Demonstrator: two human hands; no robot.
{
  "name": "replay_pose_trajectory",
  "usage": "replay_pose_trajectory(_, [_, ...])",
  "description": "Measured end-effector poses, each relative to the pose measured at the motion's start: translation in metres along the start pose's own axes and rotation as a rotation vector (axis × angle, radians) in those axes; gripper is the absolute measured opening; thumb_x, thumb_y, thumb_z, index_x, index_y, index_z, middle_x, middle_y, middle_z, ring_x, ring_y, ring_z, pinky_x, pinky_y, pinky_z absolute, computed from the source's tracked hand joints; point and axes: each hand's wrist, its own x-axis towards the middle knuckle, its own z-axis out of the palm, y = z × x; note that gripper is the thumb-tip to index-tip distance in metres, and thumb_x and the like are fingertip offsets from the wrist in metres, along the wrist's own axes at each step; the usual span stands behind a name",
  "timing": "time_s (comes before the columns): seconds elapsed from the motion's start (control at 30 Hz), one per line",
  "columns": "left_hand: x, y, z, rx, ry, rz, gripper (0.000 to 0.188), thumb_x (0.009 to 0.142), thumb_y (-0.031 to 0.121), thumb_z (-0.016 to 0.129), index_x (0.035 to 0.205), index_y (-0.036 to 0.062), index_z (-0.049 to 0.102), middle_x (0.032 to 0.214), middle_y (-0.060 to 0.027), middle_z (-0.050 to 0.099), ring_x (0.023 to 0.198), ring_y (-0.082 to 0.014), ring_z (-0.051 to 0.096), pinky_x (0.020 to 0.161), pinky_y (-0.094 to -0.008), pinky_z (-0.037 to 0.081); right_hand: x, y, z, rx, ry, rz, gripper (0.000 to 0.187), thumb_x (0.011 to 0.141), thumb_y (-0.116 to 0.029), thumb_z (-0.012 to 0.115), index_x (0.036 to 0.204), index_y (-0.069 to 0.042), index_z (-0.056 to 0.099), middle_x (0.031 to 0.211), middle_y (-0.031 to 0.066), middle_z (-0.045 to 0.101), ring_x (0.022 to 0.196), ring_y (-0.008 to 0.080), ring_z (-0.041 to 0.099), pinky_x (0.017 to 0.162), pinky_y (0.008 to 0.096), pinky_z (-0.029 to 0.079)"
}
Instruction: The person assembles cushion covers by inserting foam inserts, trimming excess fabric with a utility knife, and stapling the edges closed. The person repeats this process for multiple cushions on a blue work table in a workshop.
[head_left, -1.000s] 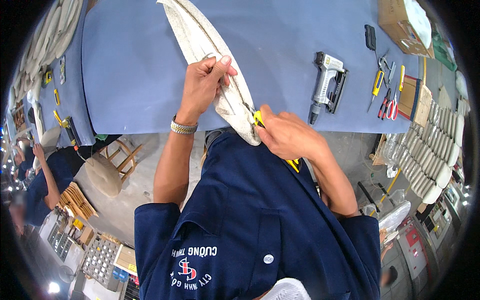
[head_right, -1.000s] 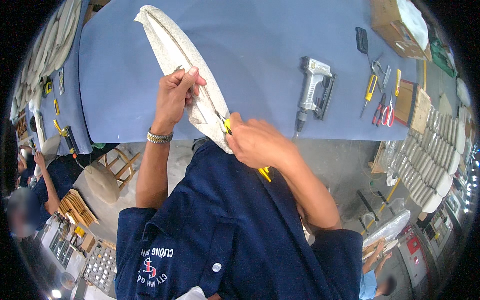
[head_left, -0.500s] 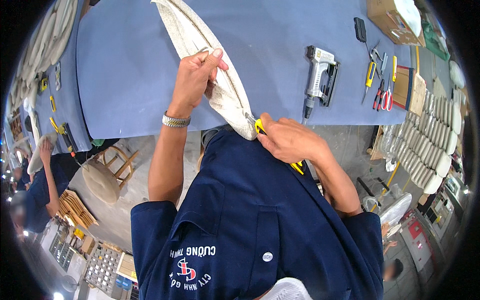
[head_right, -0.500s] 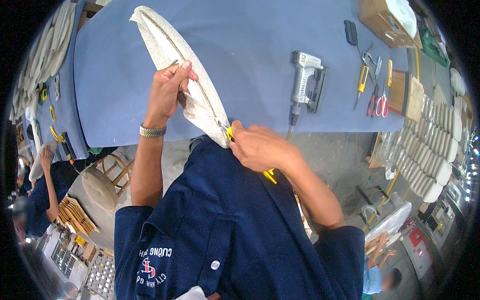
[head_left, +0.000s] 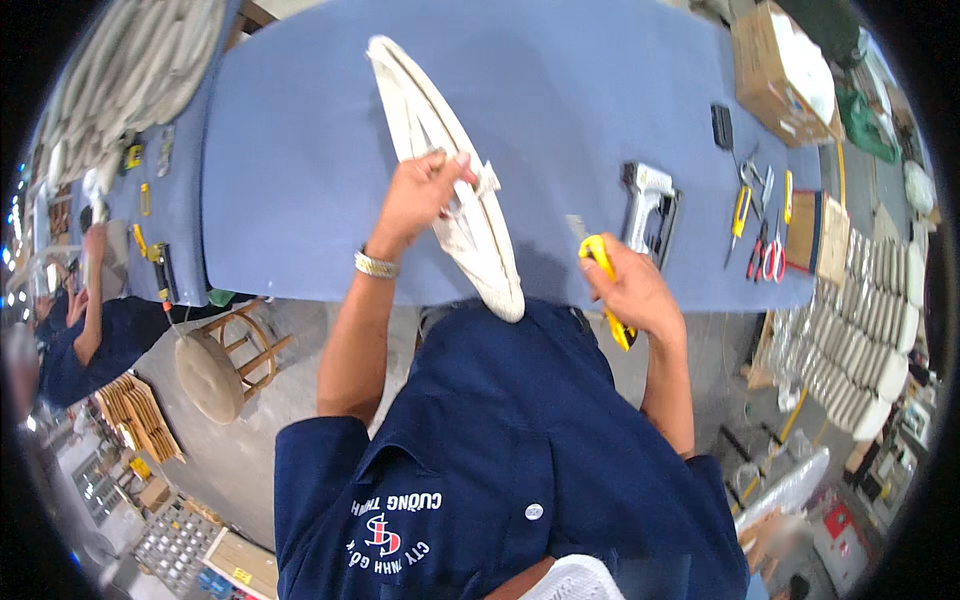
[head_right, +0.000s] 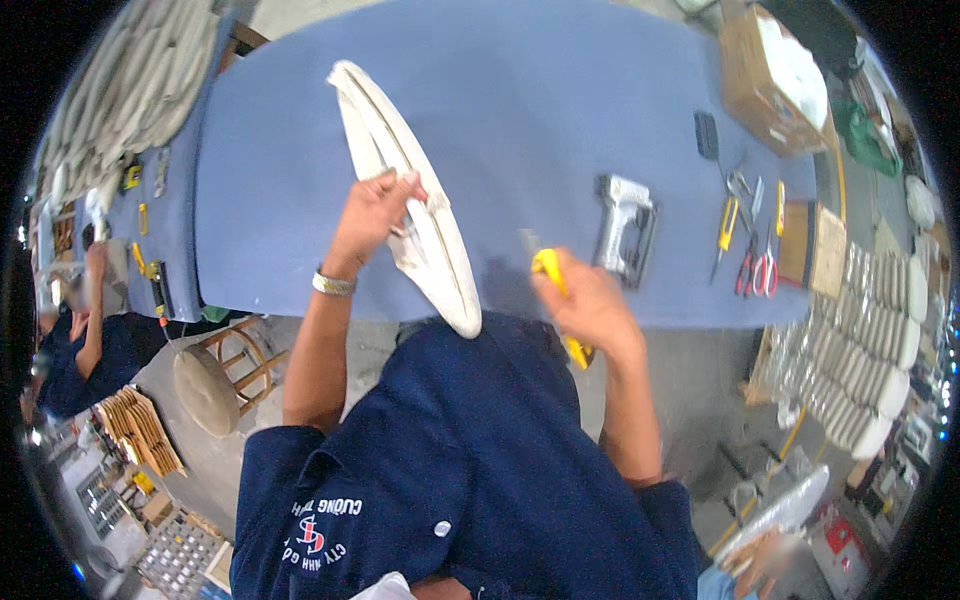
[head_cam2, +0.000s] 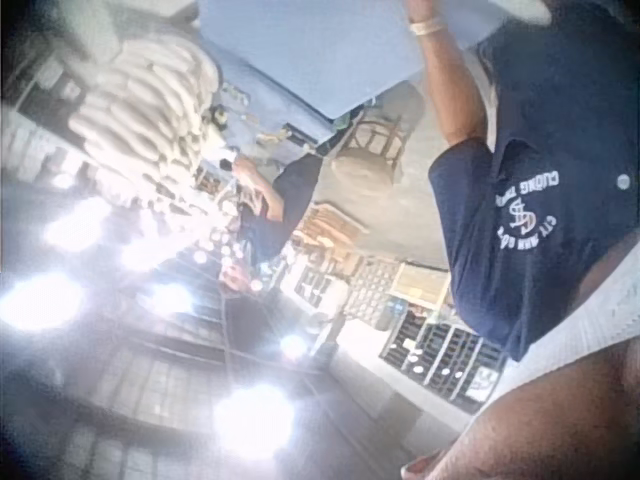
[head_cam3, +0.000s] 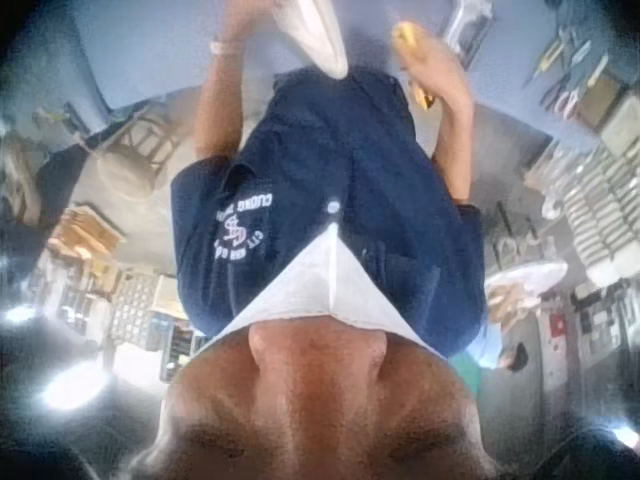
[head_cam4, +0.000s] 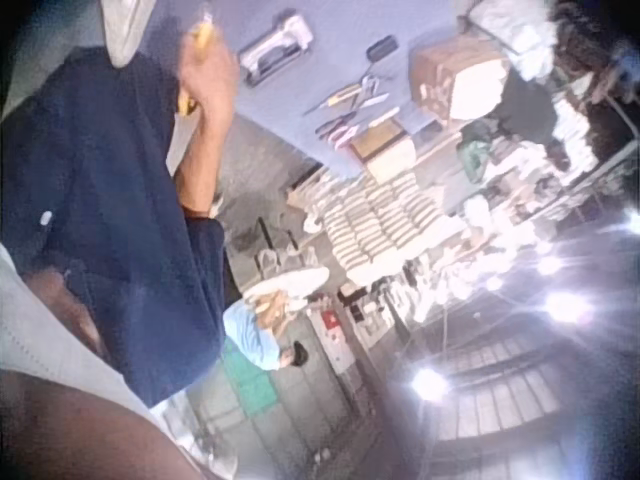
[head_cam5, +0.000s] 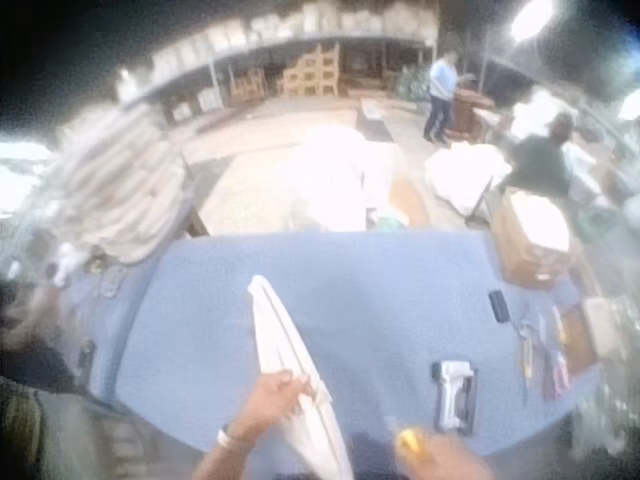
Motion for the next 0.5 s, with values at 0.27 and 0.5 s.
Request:
replay_pose_trajectory(0.27, [-0.044, 0.012, 0.0, 0.509, 0.273, 0.257, 0.035, 0.1, 0.032, 0.067, 0.08, 0.0035, 0.07, 0.06, -0.006, 0.057, 0.054, -0.0192, 0.052, 0.054, -0.0355, 0.044, 0.057, 0.024, 0.007, -0.098, 0.393, -0.244, 0.052, 0.094, -0.023, 0.066, 0.143, -0.01, 0.056, 0.138, 0.0191, 0.06, 0.12, 0.036, 0.063, 0.099, 0.0442, 0.051])
replay_pose_trajectory(0.5, [-0.087, 0.067, 0.074, 0.513, -0.027, 0.838, 0.017, 0.093, 0.02, 0.073, 0.092, 0.0029, 0.072, 0.081, -0.0132, 0.058, 0.074, -0.0301, 0.059, 0.064, -0.0398, 0.047, 0.032, -0.046, 0.031, 0.612, 0.377, -0.87, 0.07, 0.087, -0.004, 0.07, 0.153, -0.011, 0.046, 0.142, 0.0147, 0.057, 0.115, 0.0226, 0.065, 0.099, 0.0369, 0.052])
